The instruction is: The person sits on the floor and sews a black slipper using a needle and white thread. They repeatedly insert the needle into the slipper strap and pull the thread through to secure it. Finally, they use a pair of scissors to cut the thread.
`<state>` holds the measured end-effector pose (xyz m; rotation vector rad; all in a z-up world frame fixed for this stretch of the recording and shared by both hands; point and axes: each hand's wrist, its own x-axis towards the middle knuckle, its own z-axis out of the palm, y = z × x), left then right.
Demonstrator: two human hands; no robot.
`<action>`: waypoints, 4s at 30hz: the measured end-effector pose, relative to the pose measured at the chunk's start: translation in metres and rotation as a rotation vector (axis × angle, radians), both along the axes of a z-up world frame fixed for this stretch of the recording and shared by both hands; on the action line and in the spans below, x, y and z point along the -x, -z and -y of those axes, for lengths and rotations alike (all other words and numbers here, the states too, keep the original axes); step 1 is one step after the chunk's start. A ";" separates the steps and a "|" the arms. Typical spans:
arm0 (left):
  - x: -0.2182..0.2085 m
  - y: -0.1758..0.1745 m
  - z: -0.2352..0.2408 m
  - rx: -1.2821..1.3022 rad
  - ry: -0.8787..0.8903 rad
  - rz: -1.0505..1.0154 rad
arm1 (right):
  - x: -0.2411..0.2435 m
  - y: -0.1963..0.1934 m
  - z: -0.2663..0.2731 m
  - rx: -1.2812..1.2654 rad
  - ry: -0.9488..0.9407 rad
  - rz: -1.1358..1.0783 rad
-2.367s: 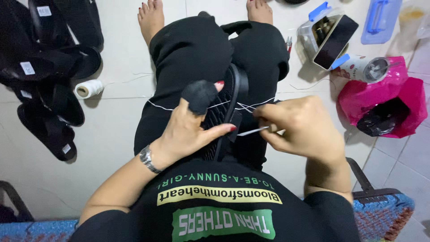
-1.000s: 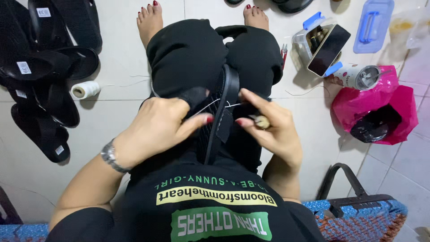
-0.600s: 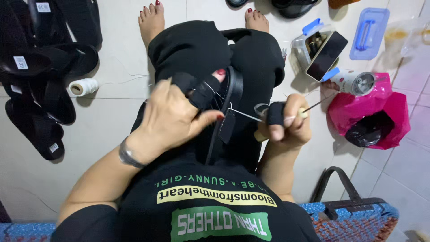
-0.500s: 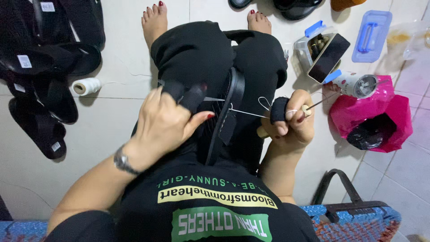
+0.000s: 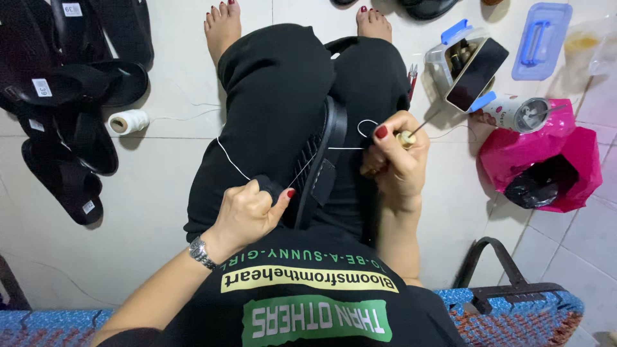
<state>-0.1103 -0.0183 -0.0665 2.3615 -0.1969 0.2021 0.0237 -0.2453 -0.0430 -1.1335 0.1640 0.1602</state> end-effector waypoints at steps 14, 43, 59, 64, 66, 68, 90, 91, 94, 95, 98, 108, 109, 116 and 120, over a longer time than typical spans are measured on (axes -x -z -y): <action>-0.004 -0.009 0.039 -0.118 0.074 -0.563 | -0.021 -0.047 -0.046 1.263 -0.439 0.357; -0.122 -0.066 -0.096 -0.334 0.035 -0.178 | 0.007 -0.047 0.055 1.575 -0.873 0.655; -0.153 -0.053 -0.029 -0.192 0.453 -0.119 | -0.007 -0.064 0.034 1.697 -0.713 0.989; -0.155 -0.051 -0.027 -0.194 0.461 -0.069 | -0.004 -0.083 0.028 1.789 -0.855 0.940; -0.155 -0.049 -0.027 -0.204 0.462 -0.054 | -0.005 -0.083 0.025 1.778 -0.909 0.922; -0.157 -0.046 -0.028 -0.160 0.479 -0.004 | -0.007 -0.079 0.023 1.708 -0.800 0.971; -0.126 -0.045 -0.031 -0.056 0.348 0.158 | 0.000 -0.045 0.023 1.518 -0.518 1.040; -0.115 -0.052 -0.031 0.011 0.267 0.145 | 0.005 -0.050 0.019 1.600 -0.500 1.041; -0.100 -0.069 -0.023 0.491 0.245 -0.092 | 0.011 -0.056 0.010 1.709 -0.507 1.023; -0.100 -0.075 -0.021 0.902 0.303 -0.304 | 0.008 -0.057 0.006 1.737 -0.523 1.023; -0.086 -0.063 -0.013 1.289 0.319 -0.494 | 0.008 -0.040 0.011 1.657 -0.504 1.042; -0.090 -0.047 0.008 0.423 0.098 -0.209 | 0.003 -0.045 0.012 1.717 -0.476 1.134; -0.084 -0.035 0.012 0.235 0.083 -0.016 | 0.004 -0.046 0.010 1.706 -0.485 1.145; -0.078 -0.032 0.025 0.061 -0.067 0.065 | 0.018 -0.112 0.024 1.749 -0.727 0.925; -0.087 -0.035 0.019 0.110 -0.057 0.073 | 0.029 -0.117 0.058 1.786 -0.727 0.765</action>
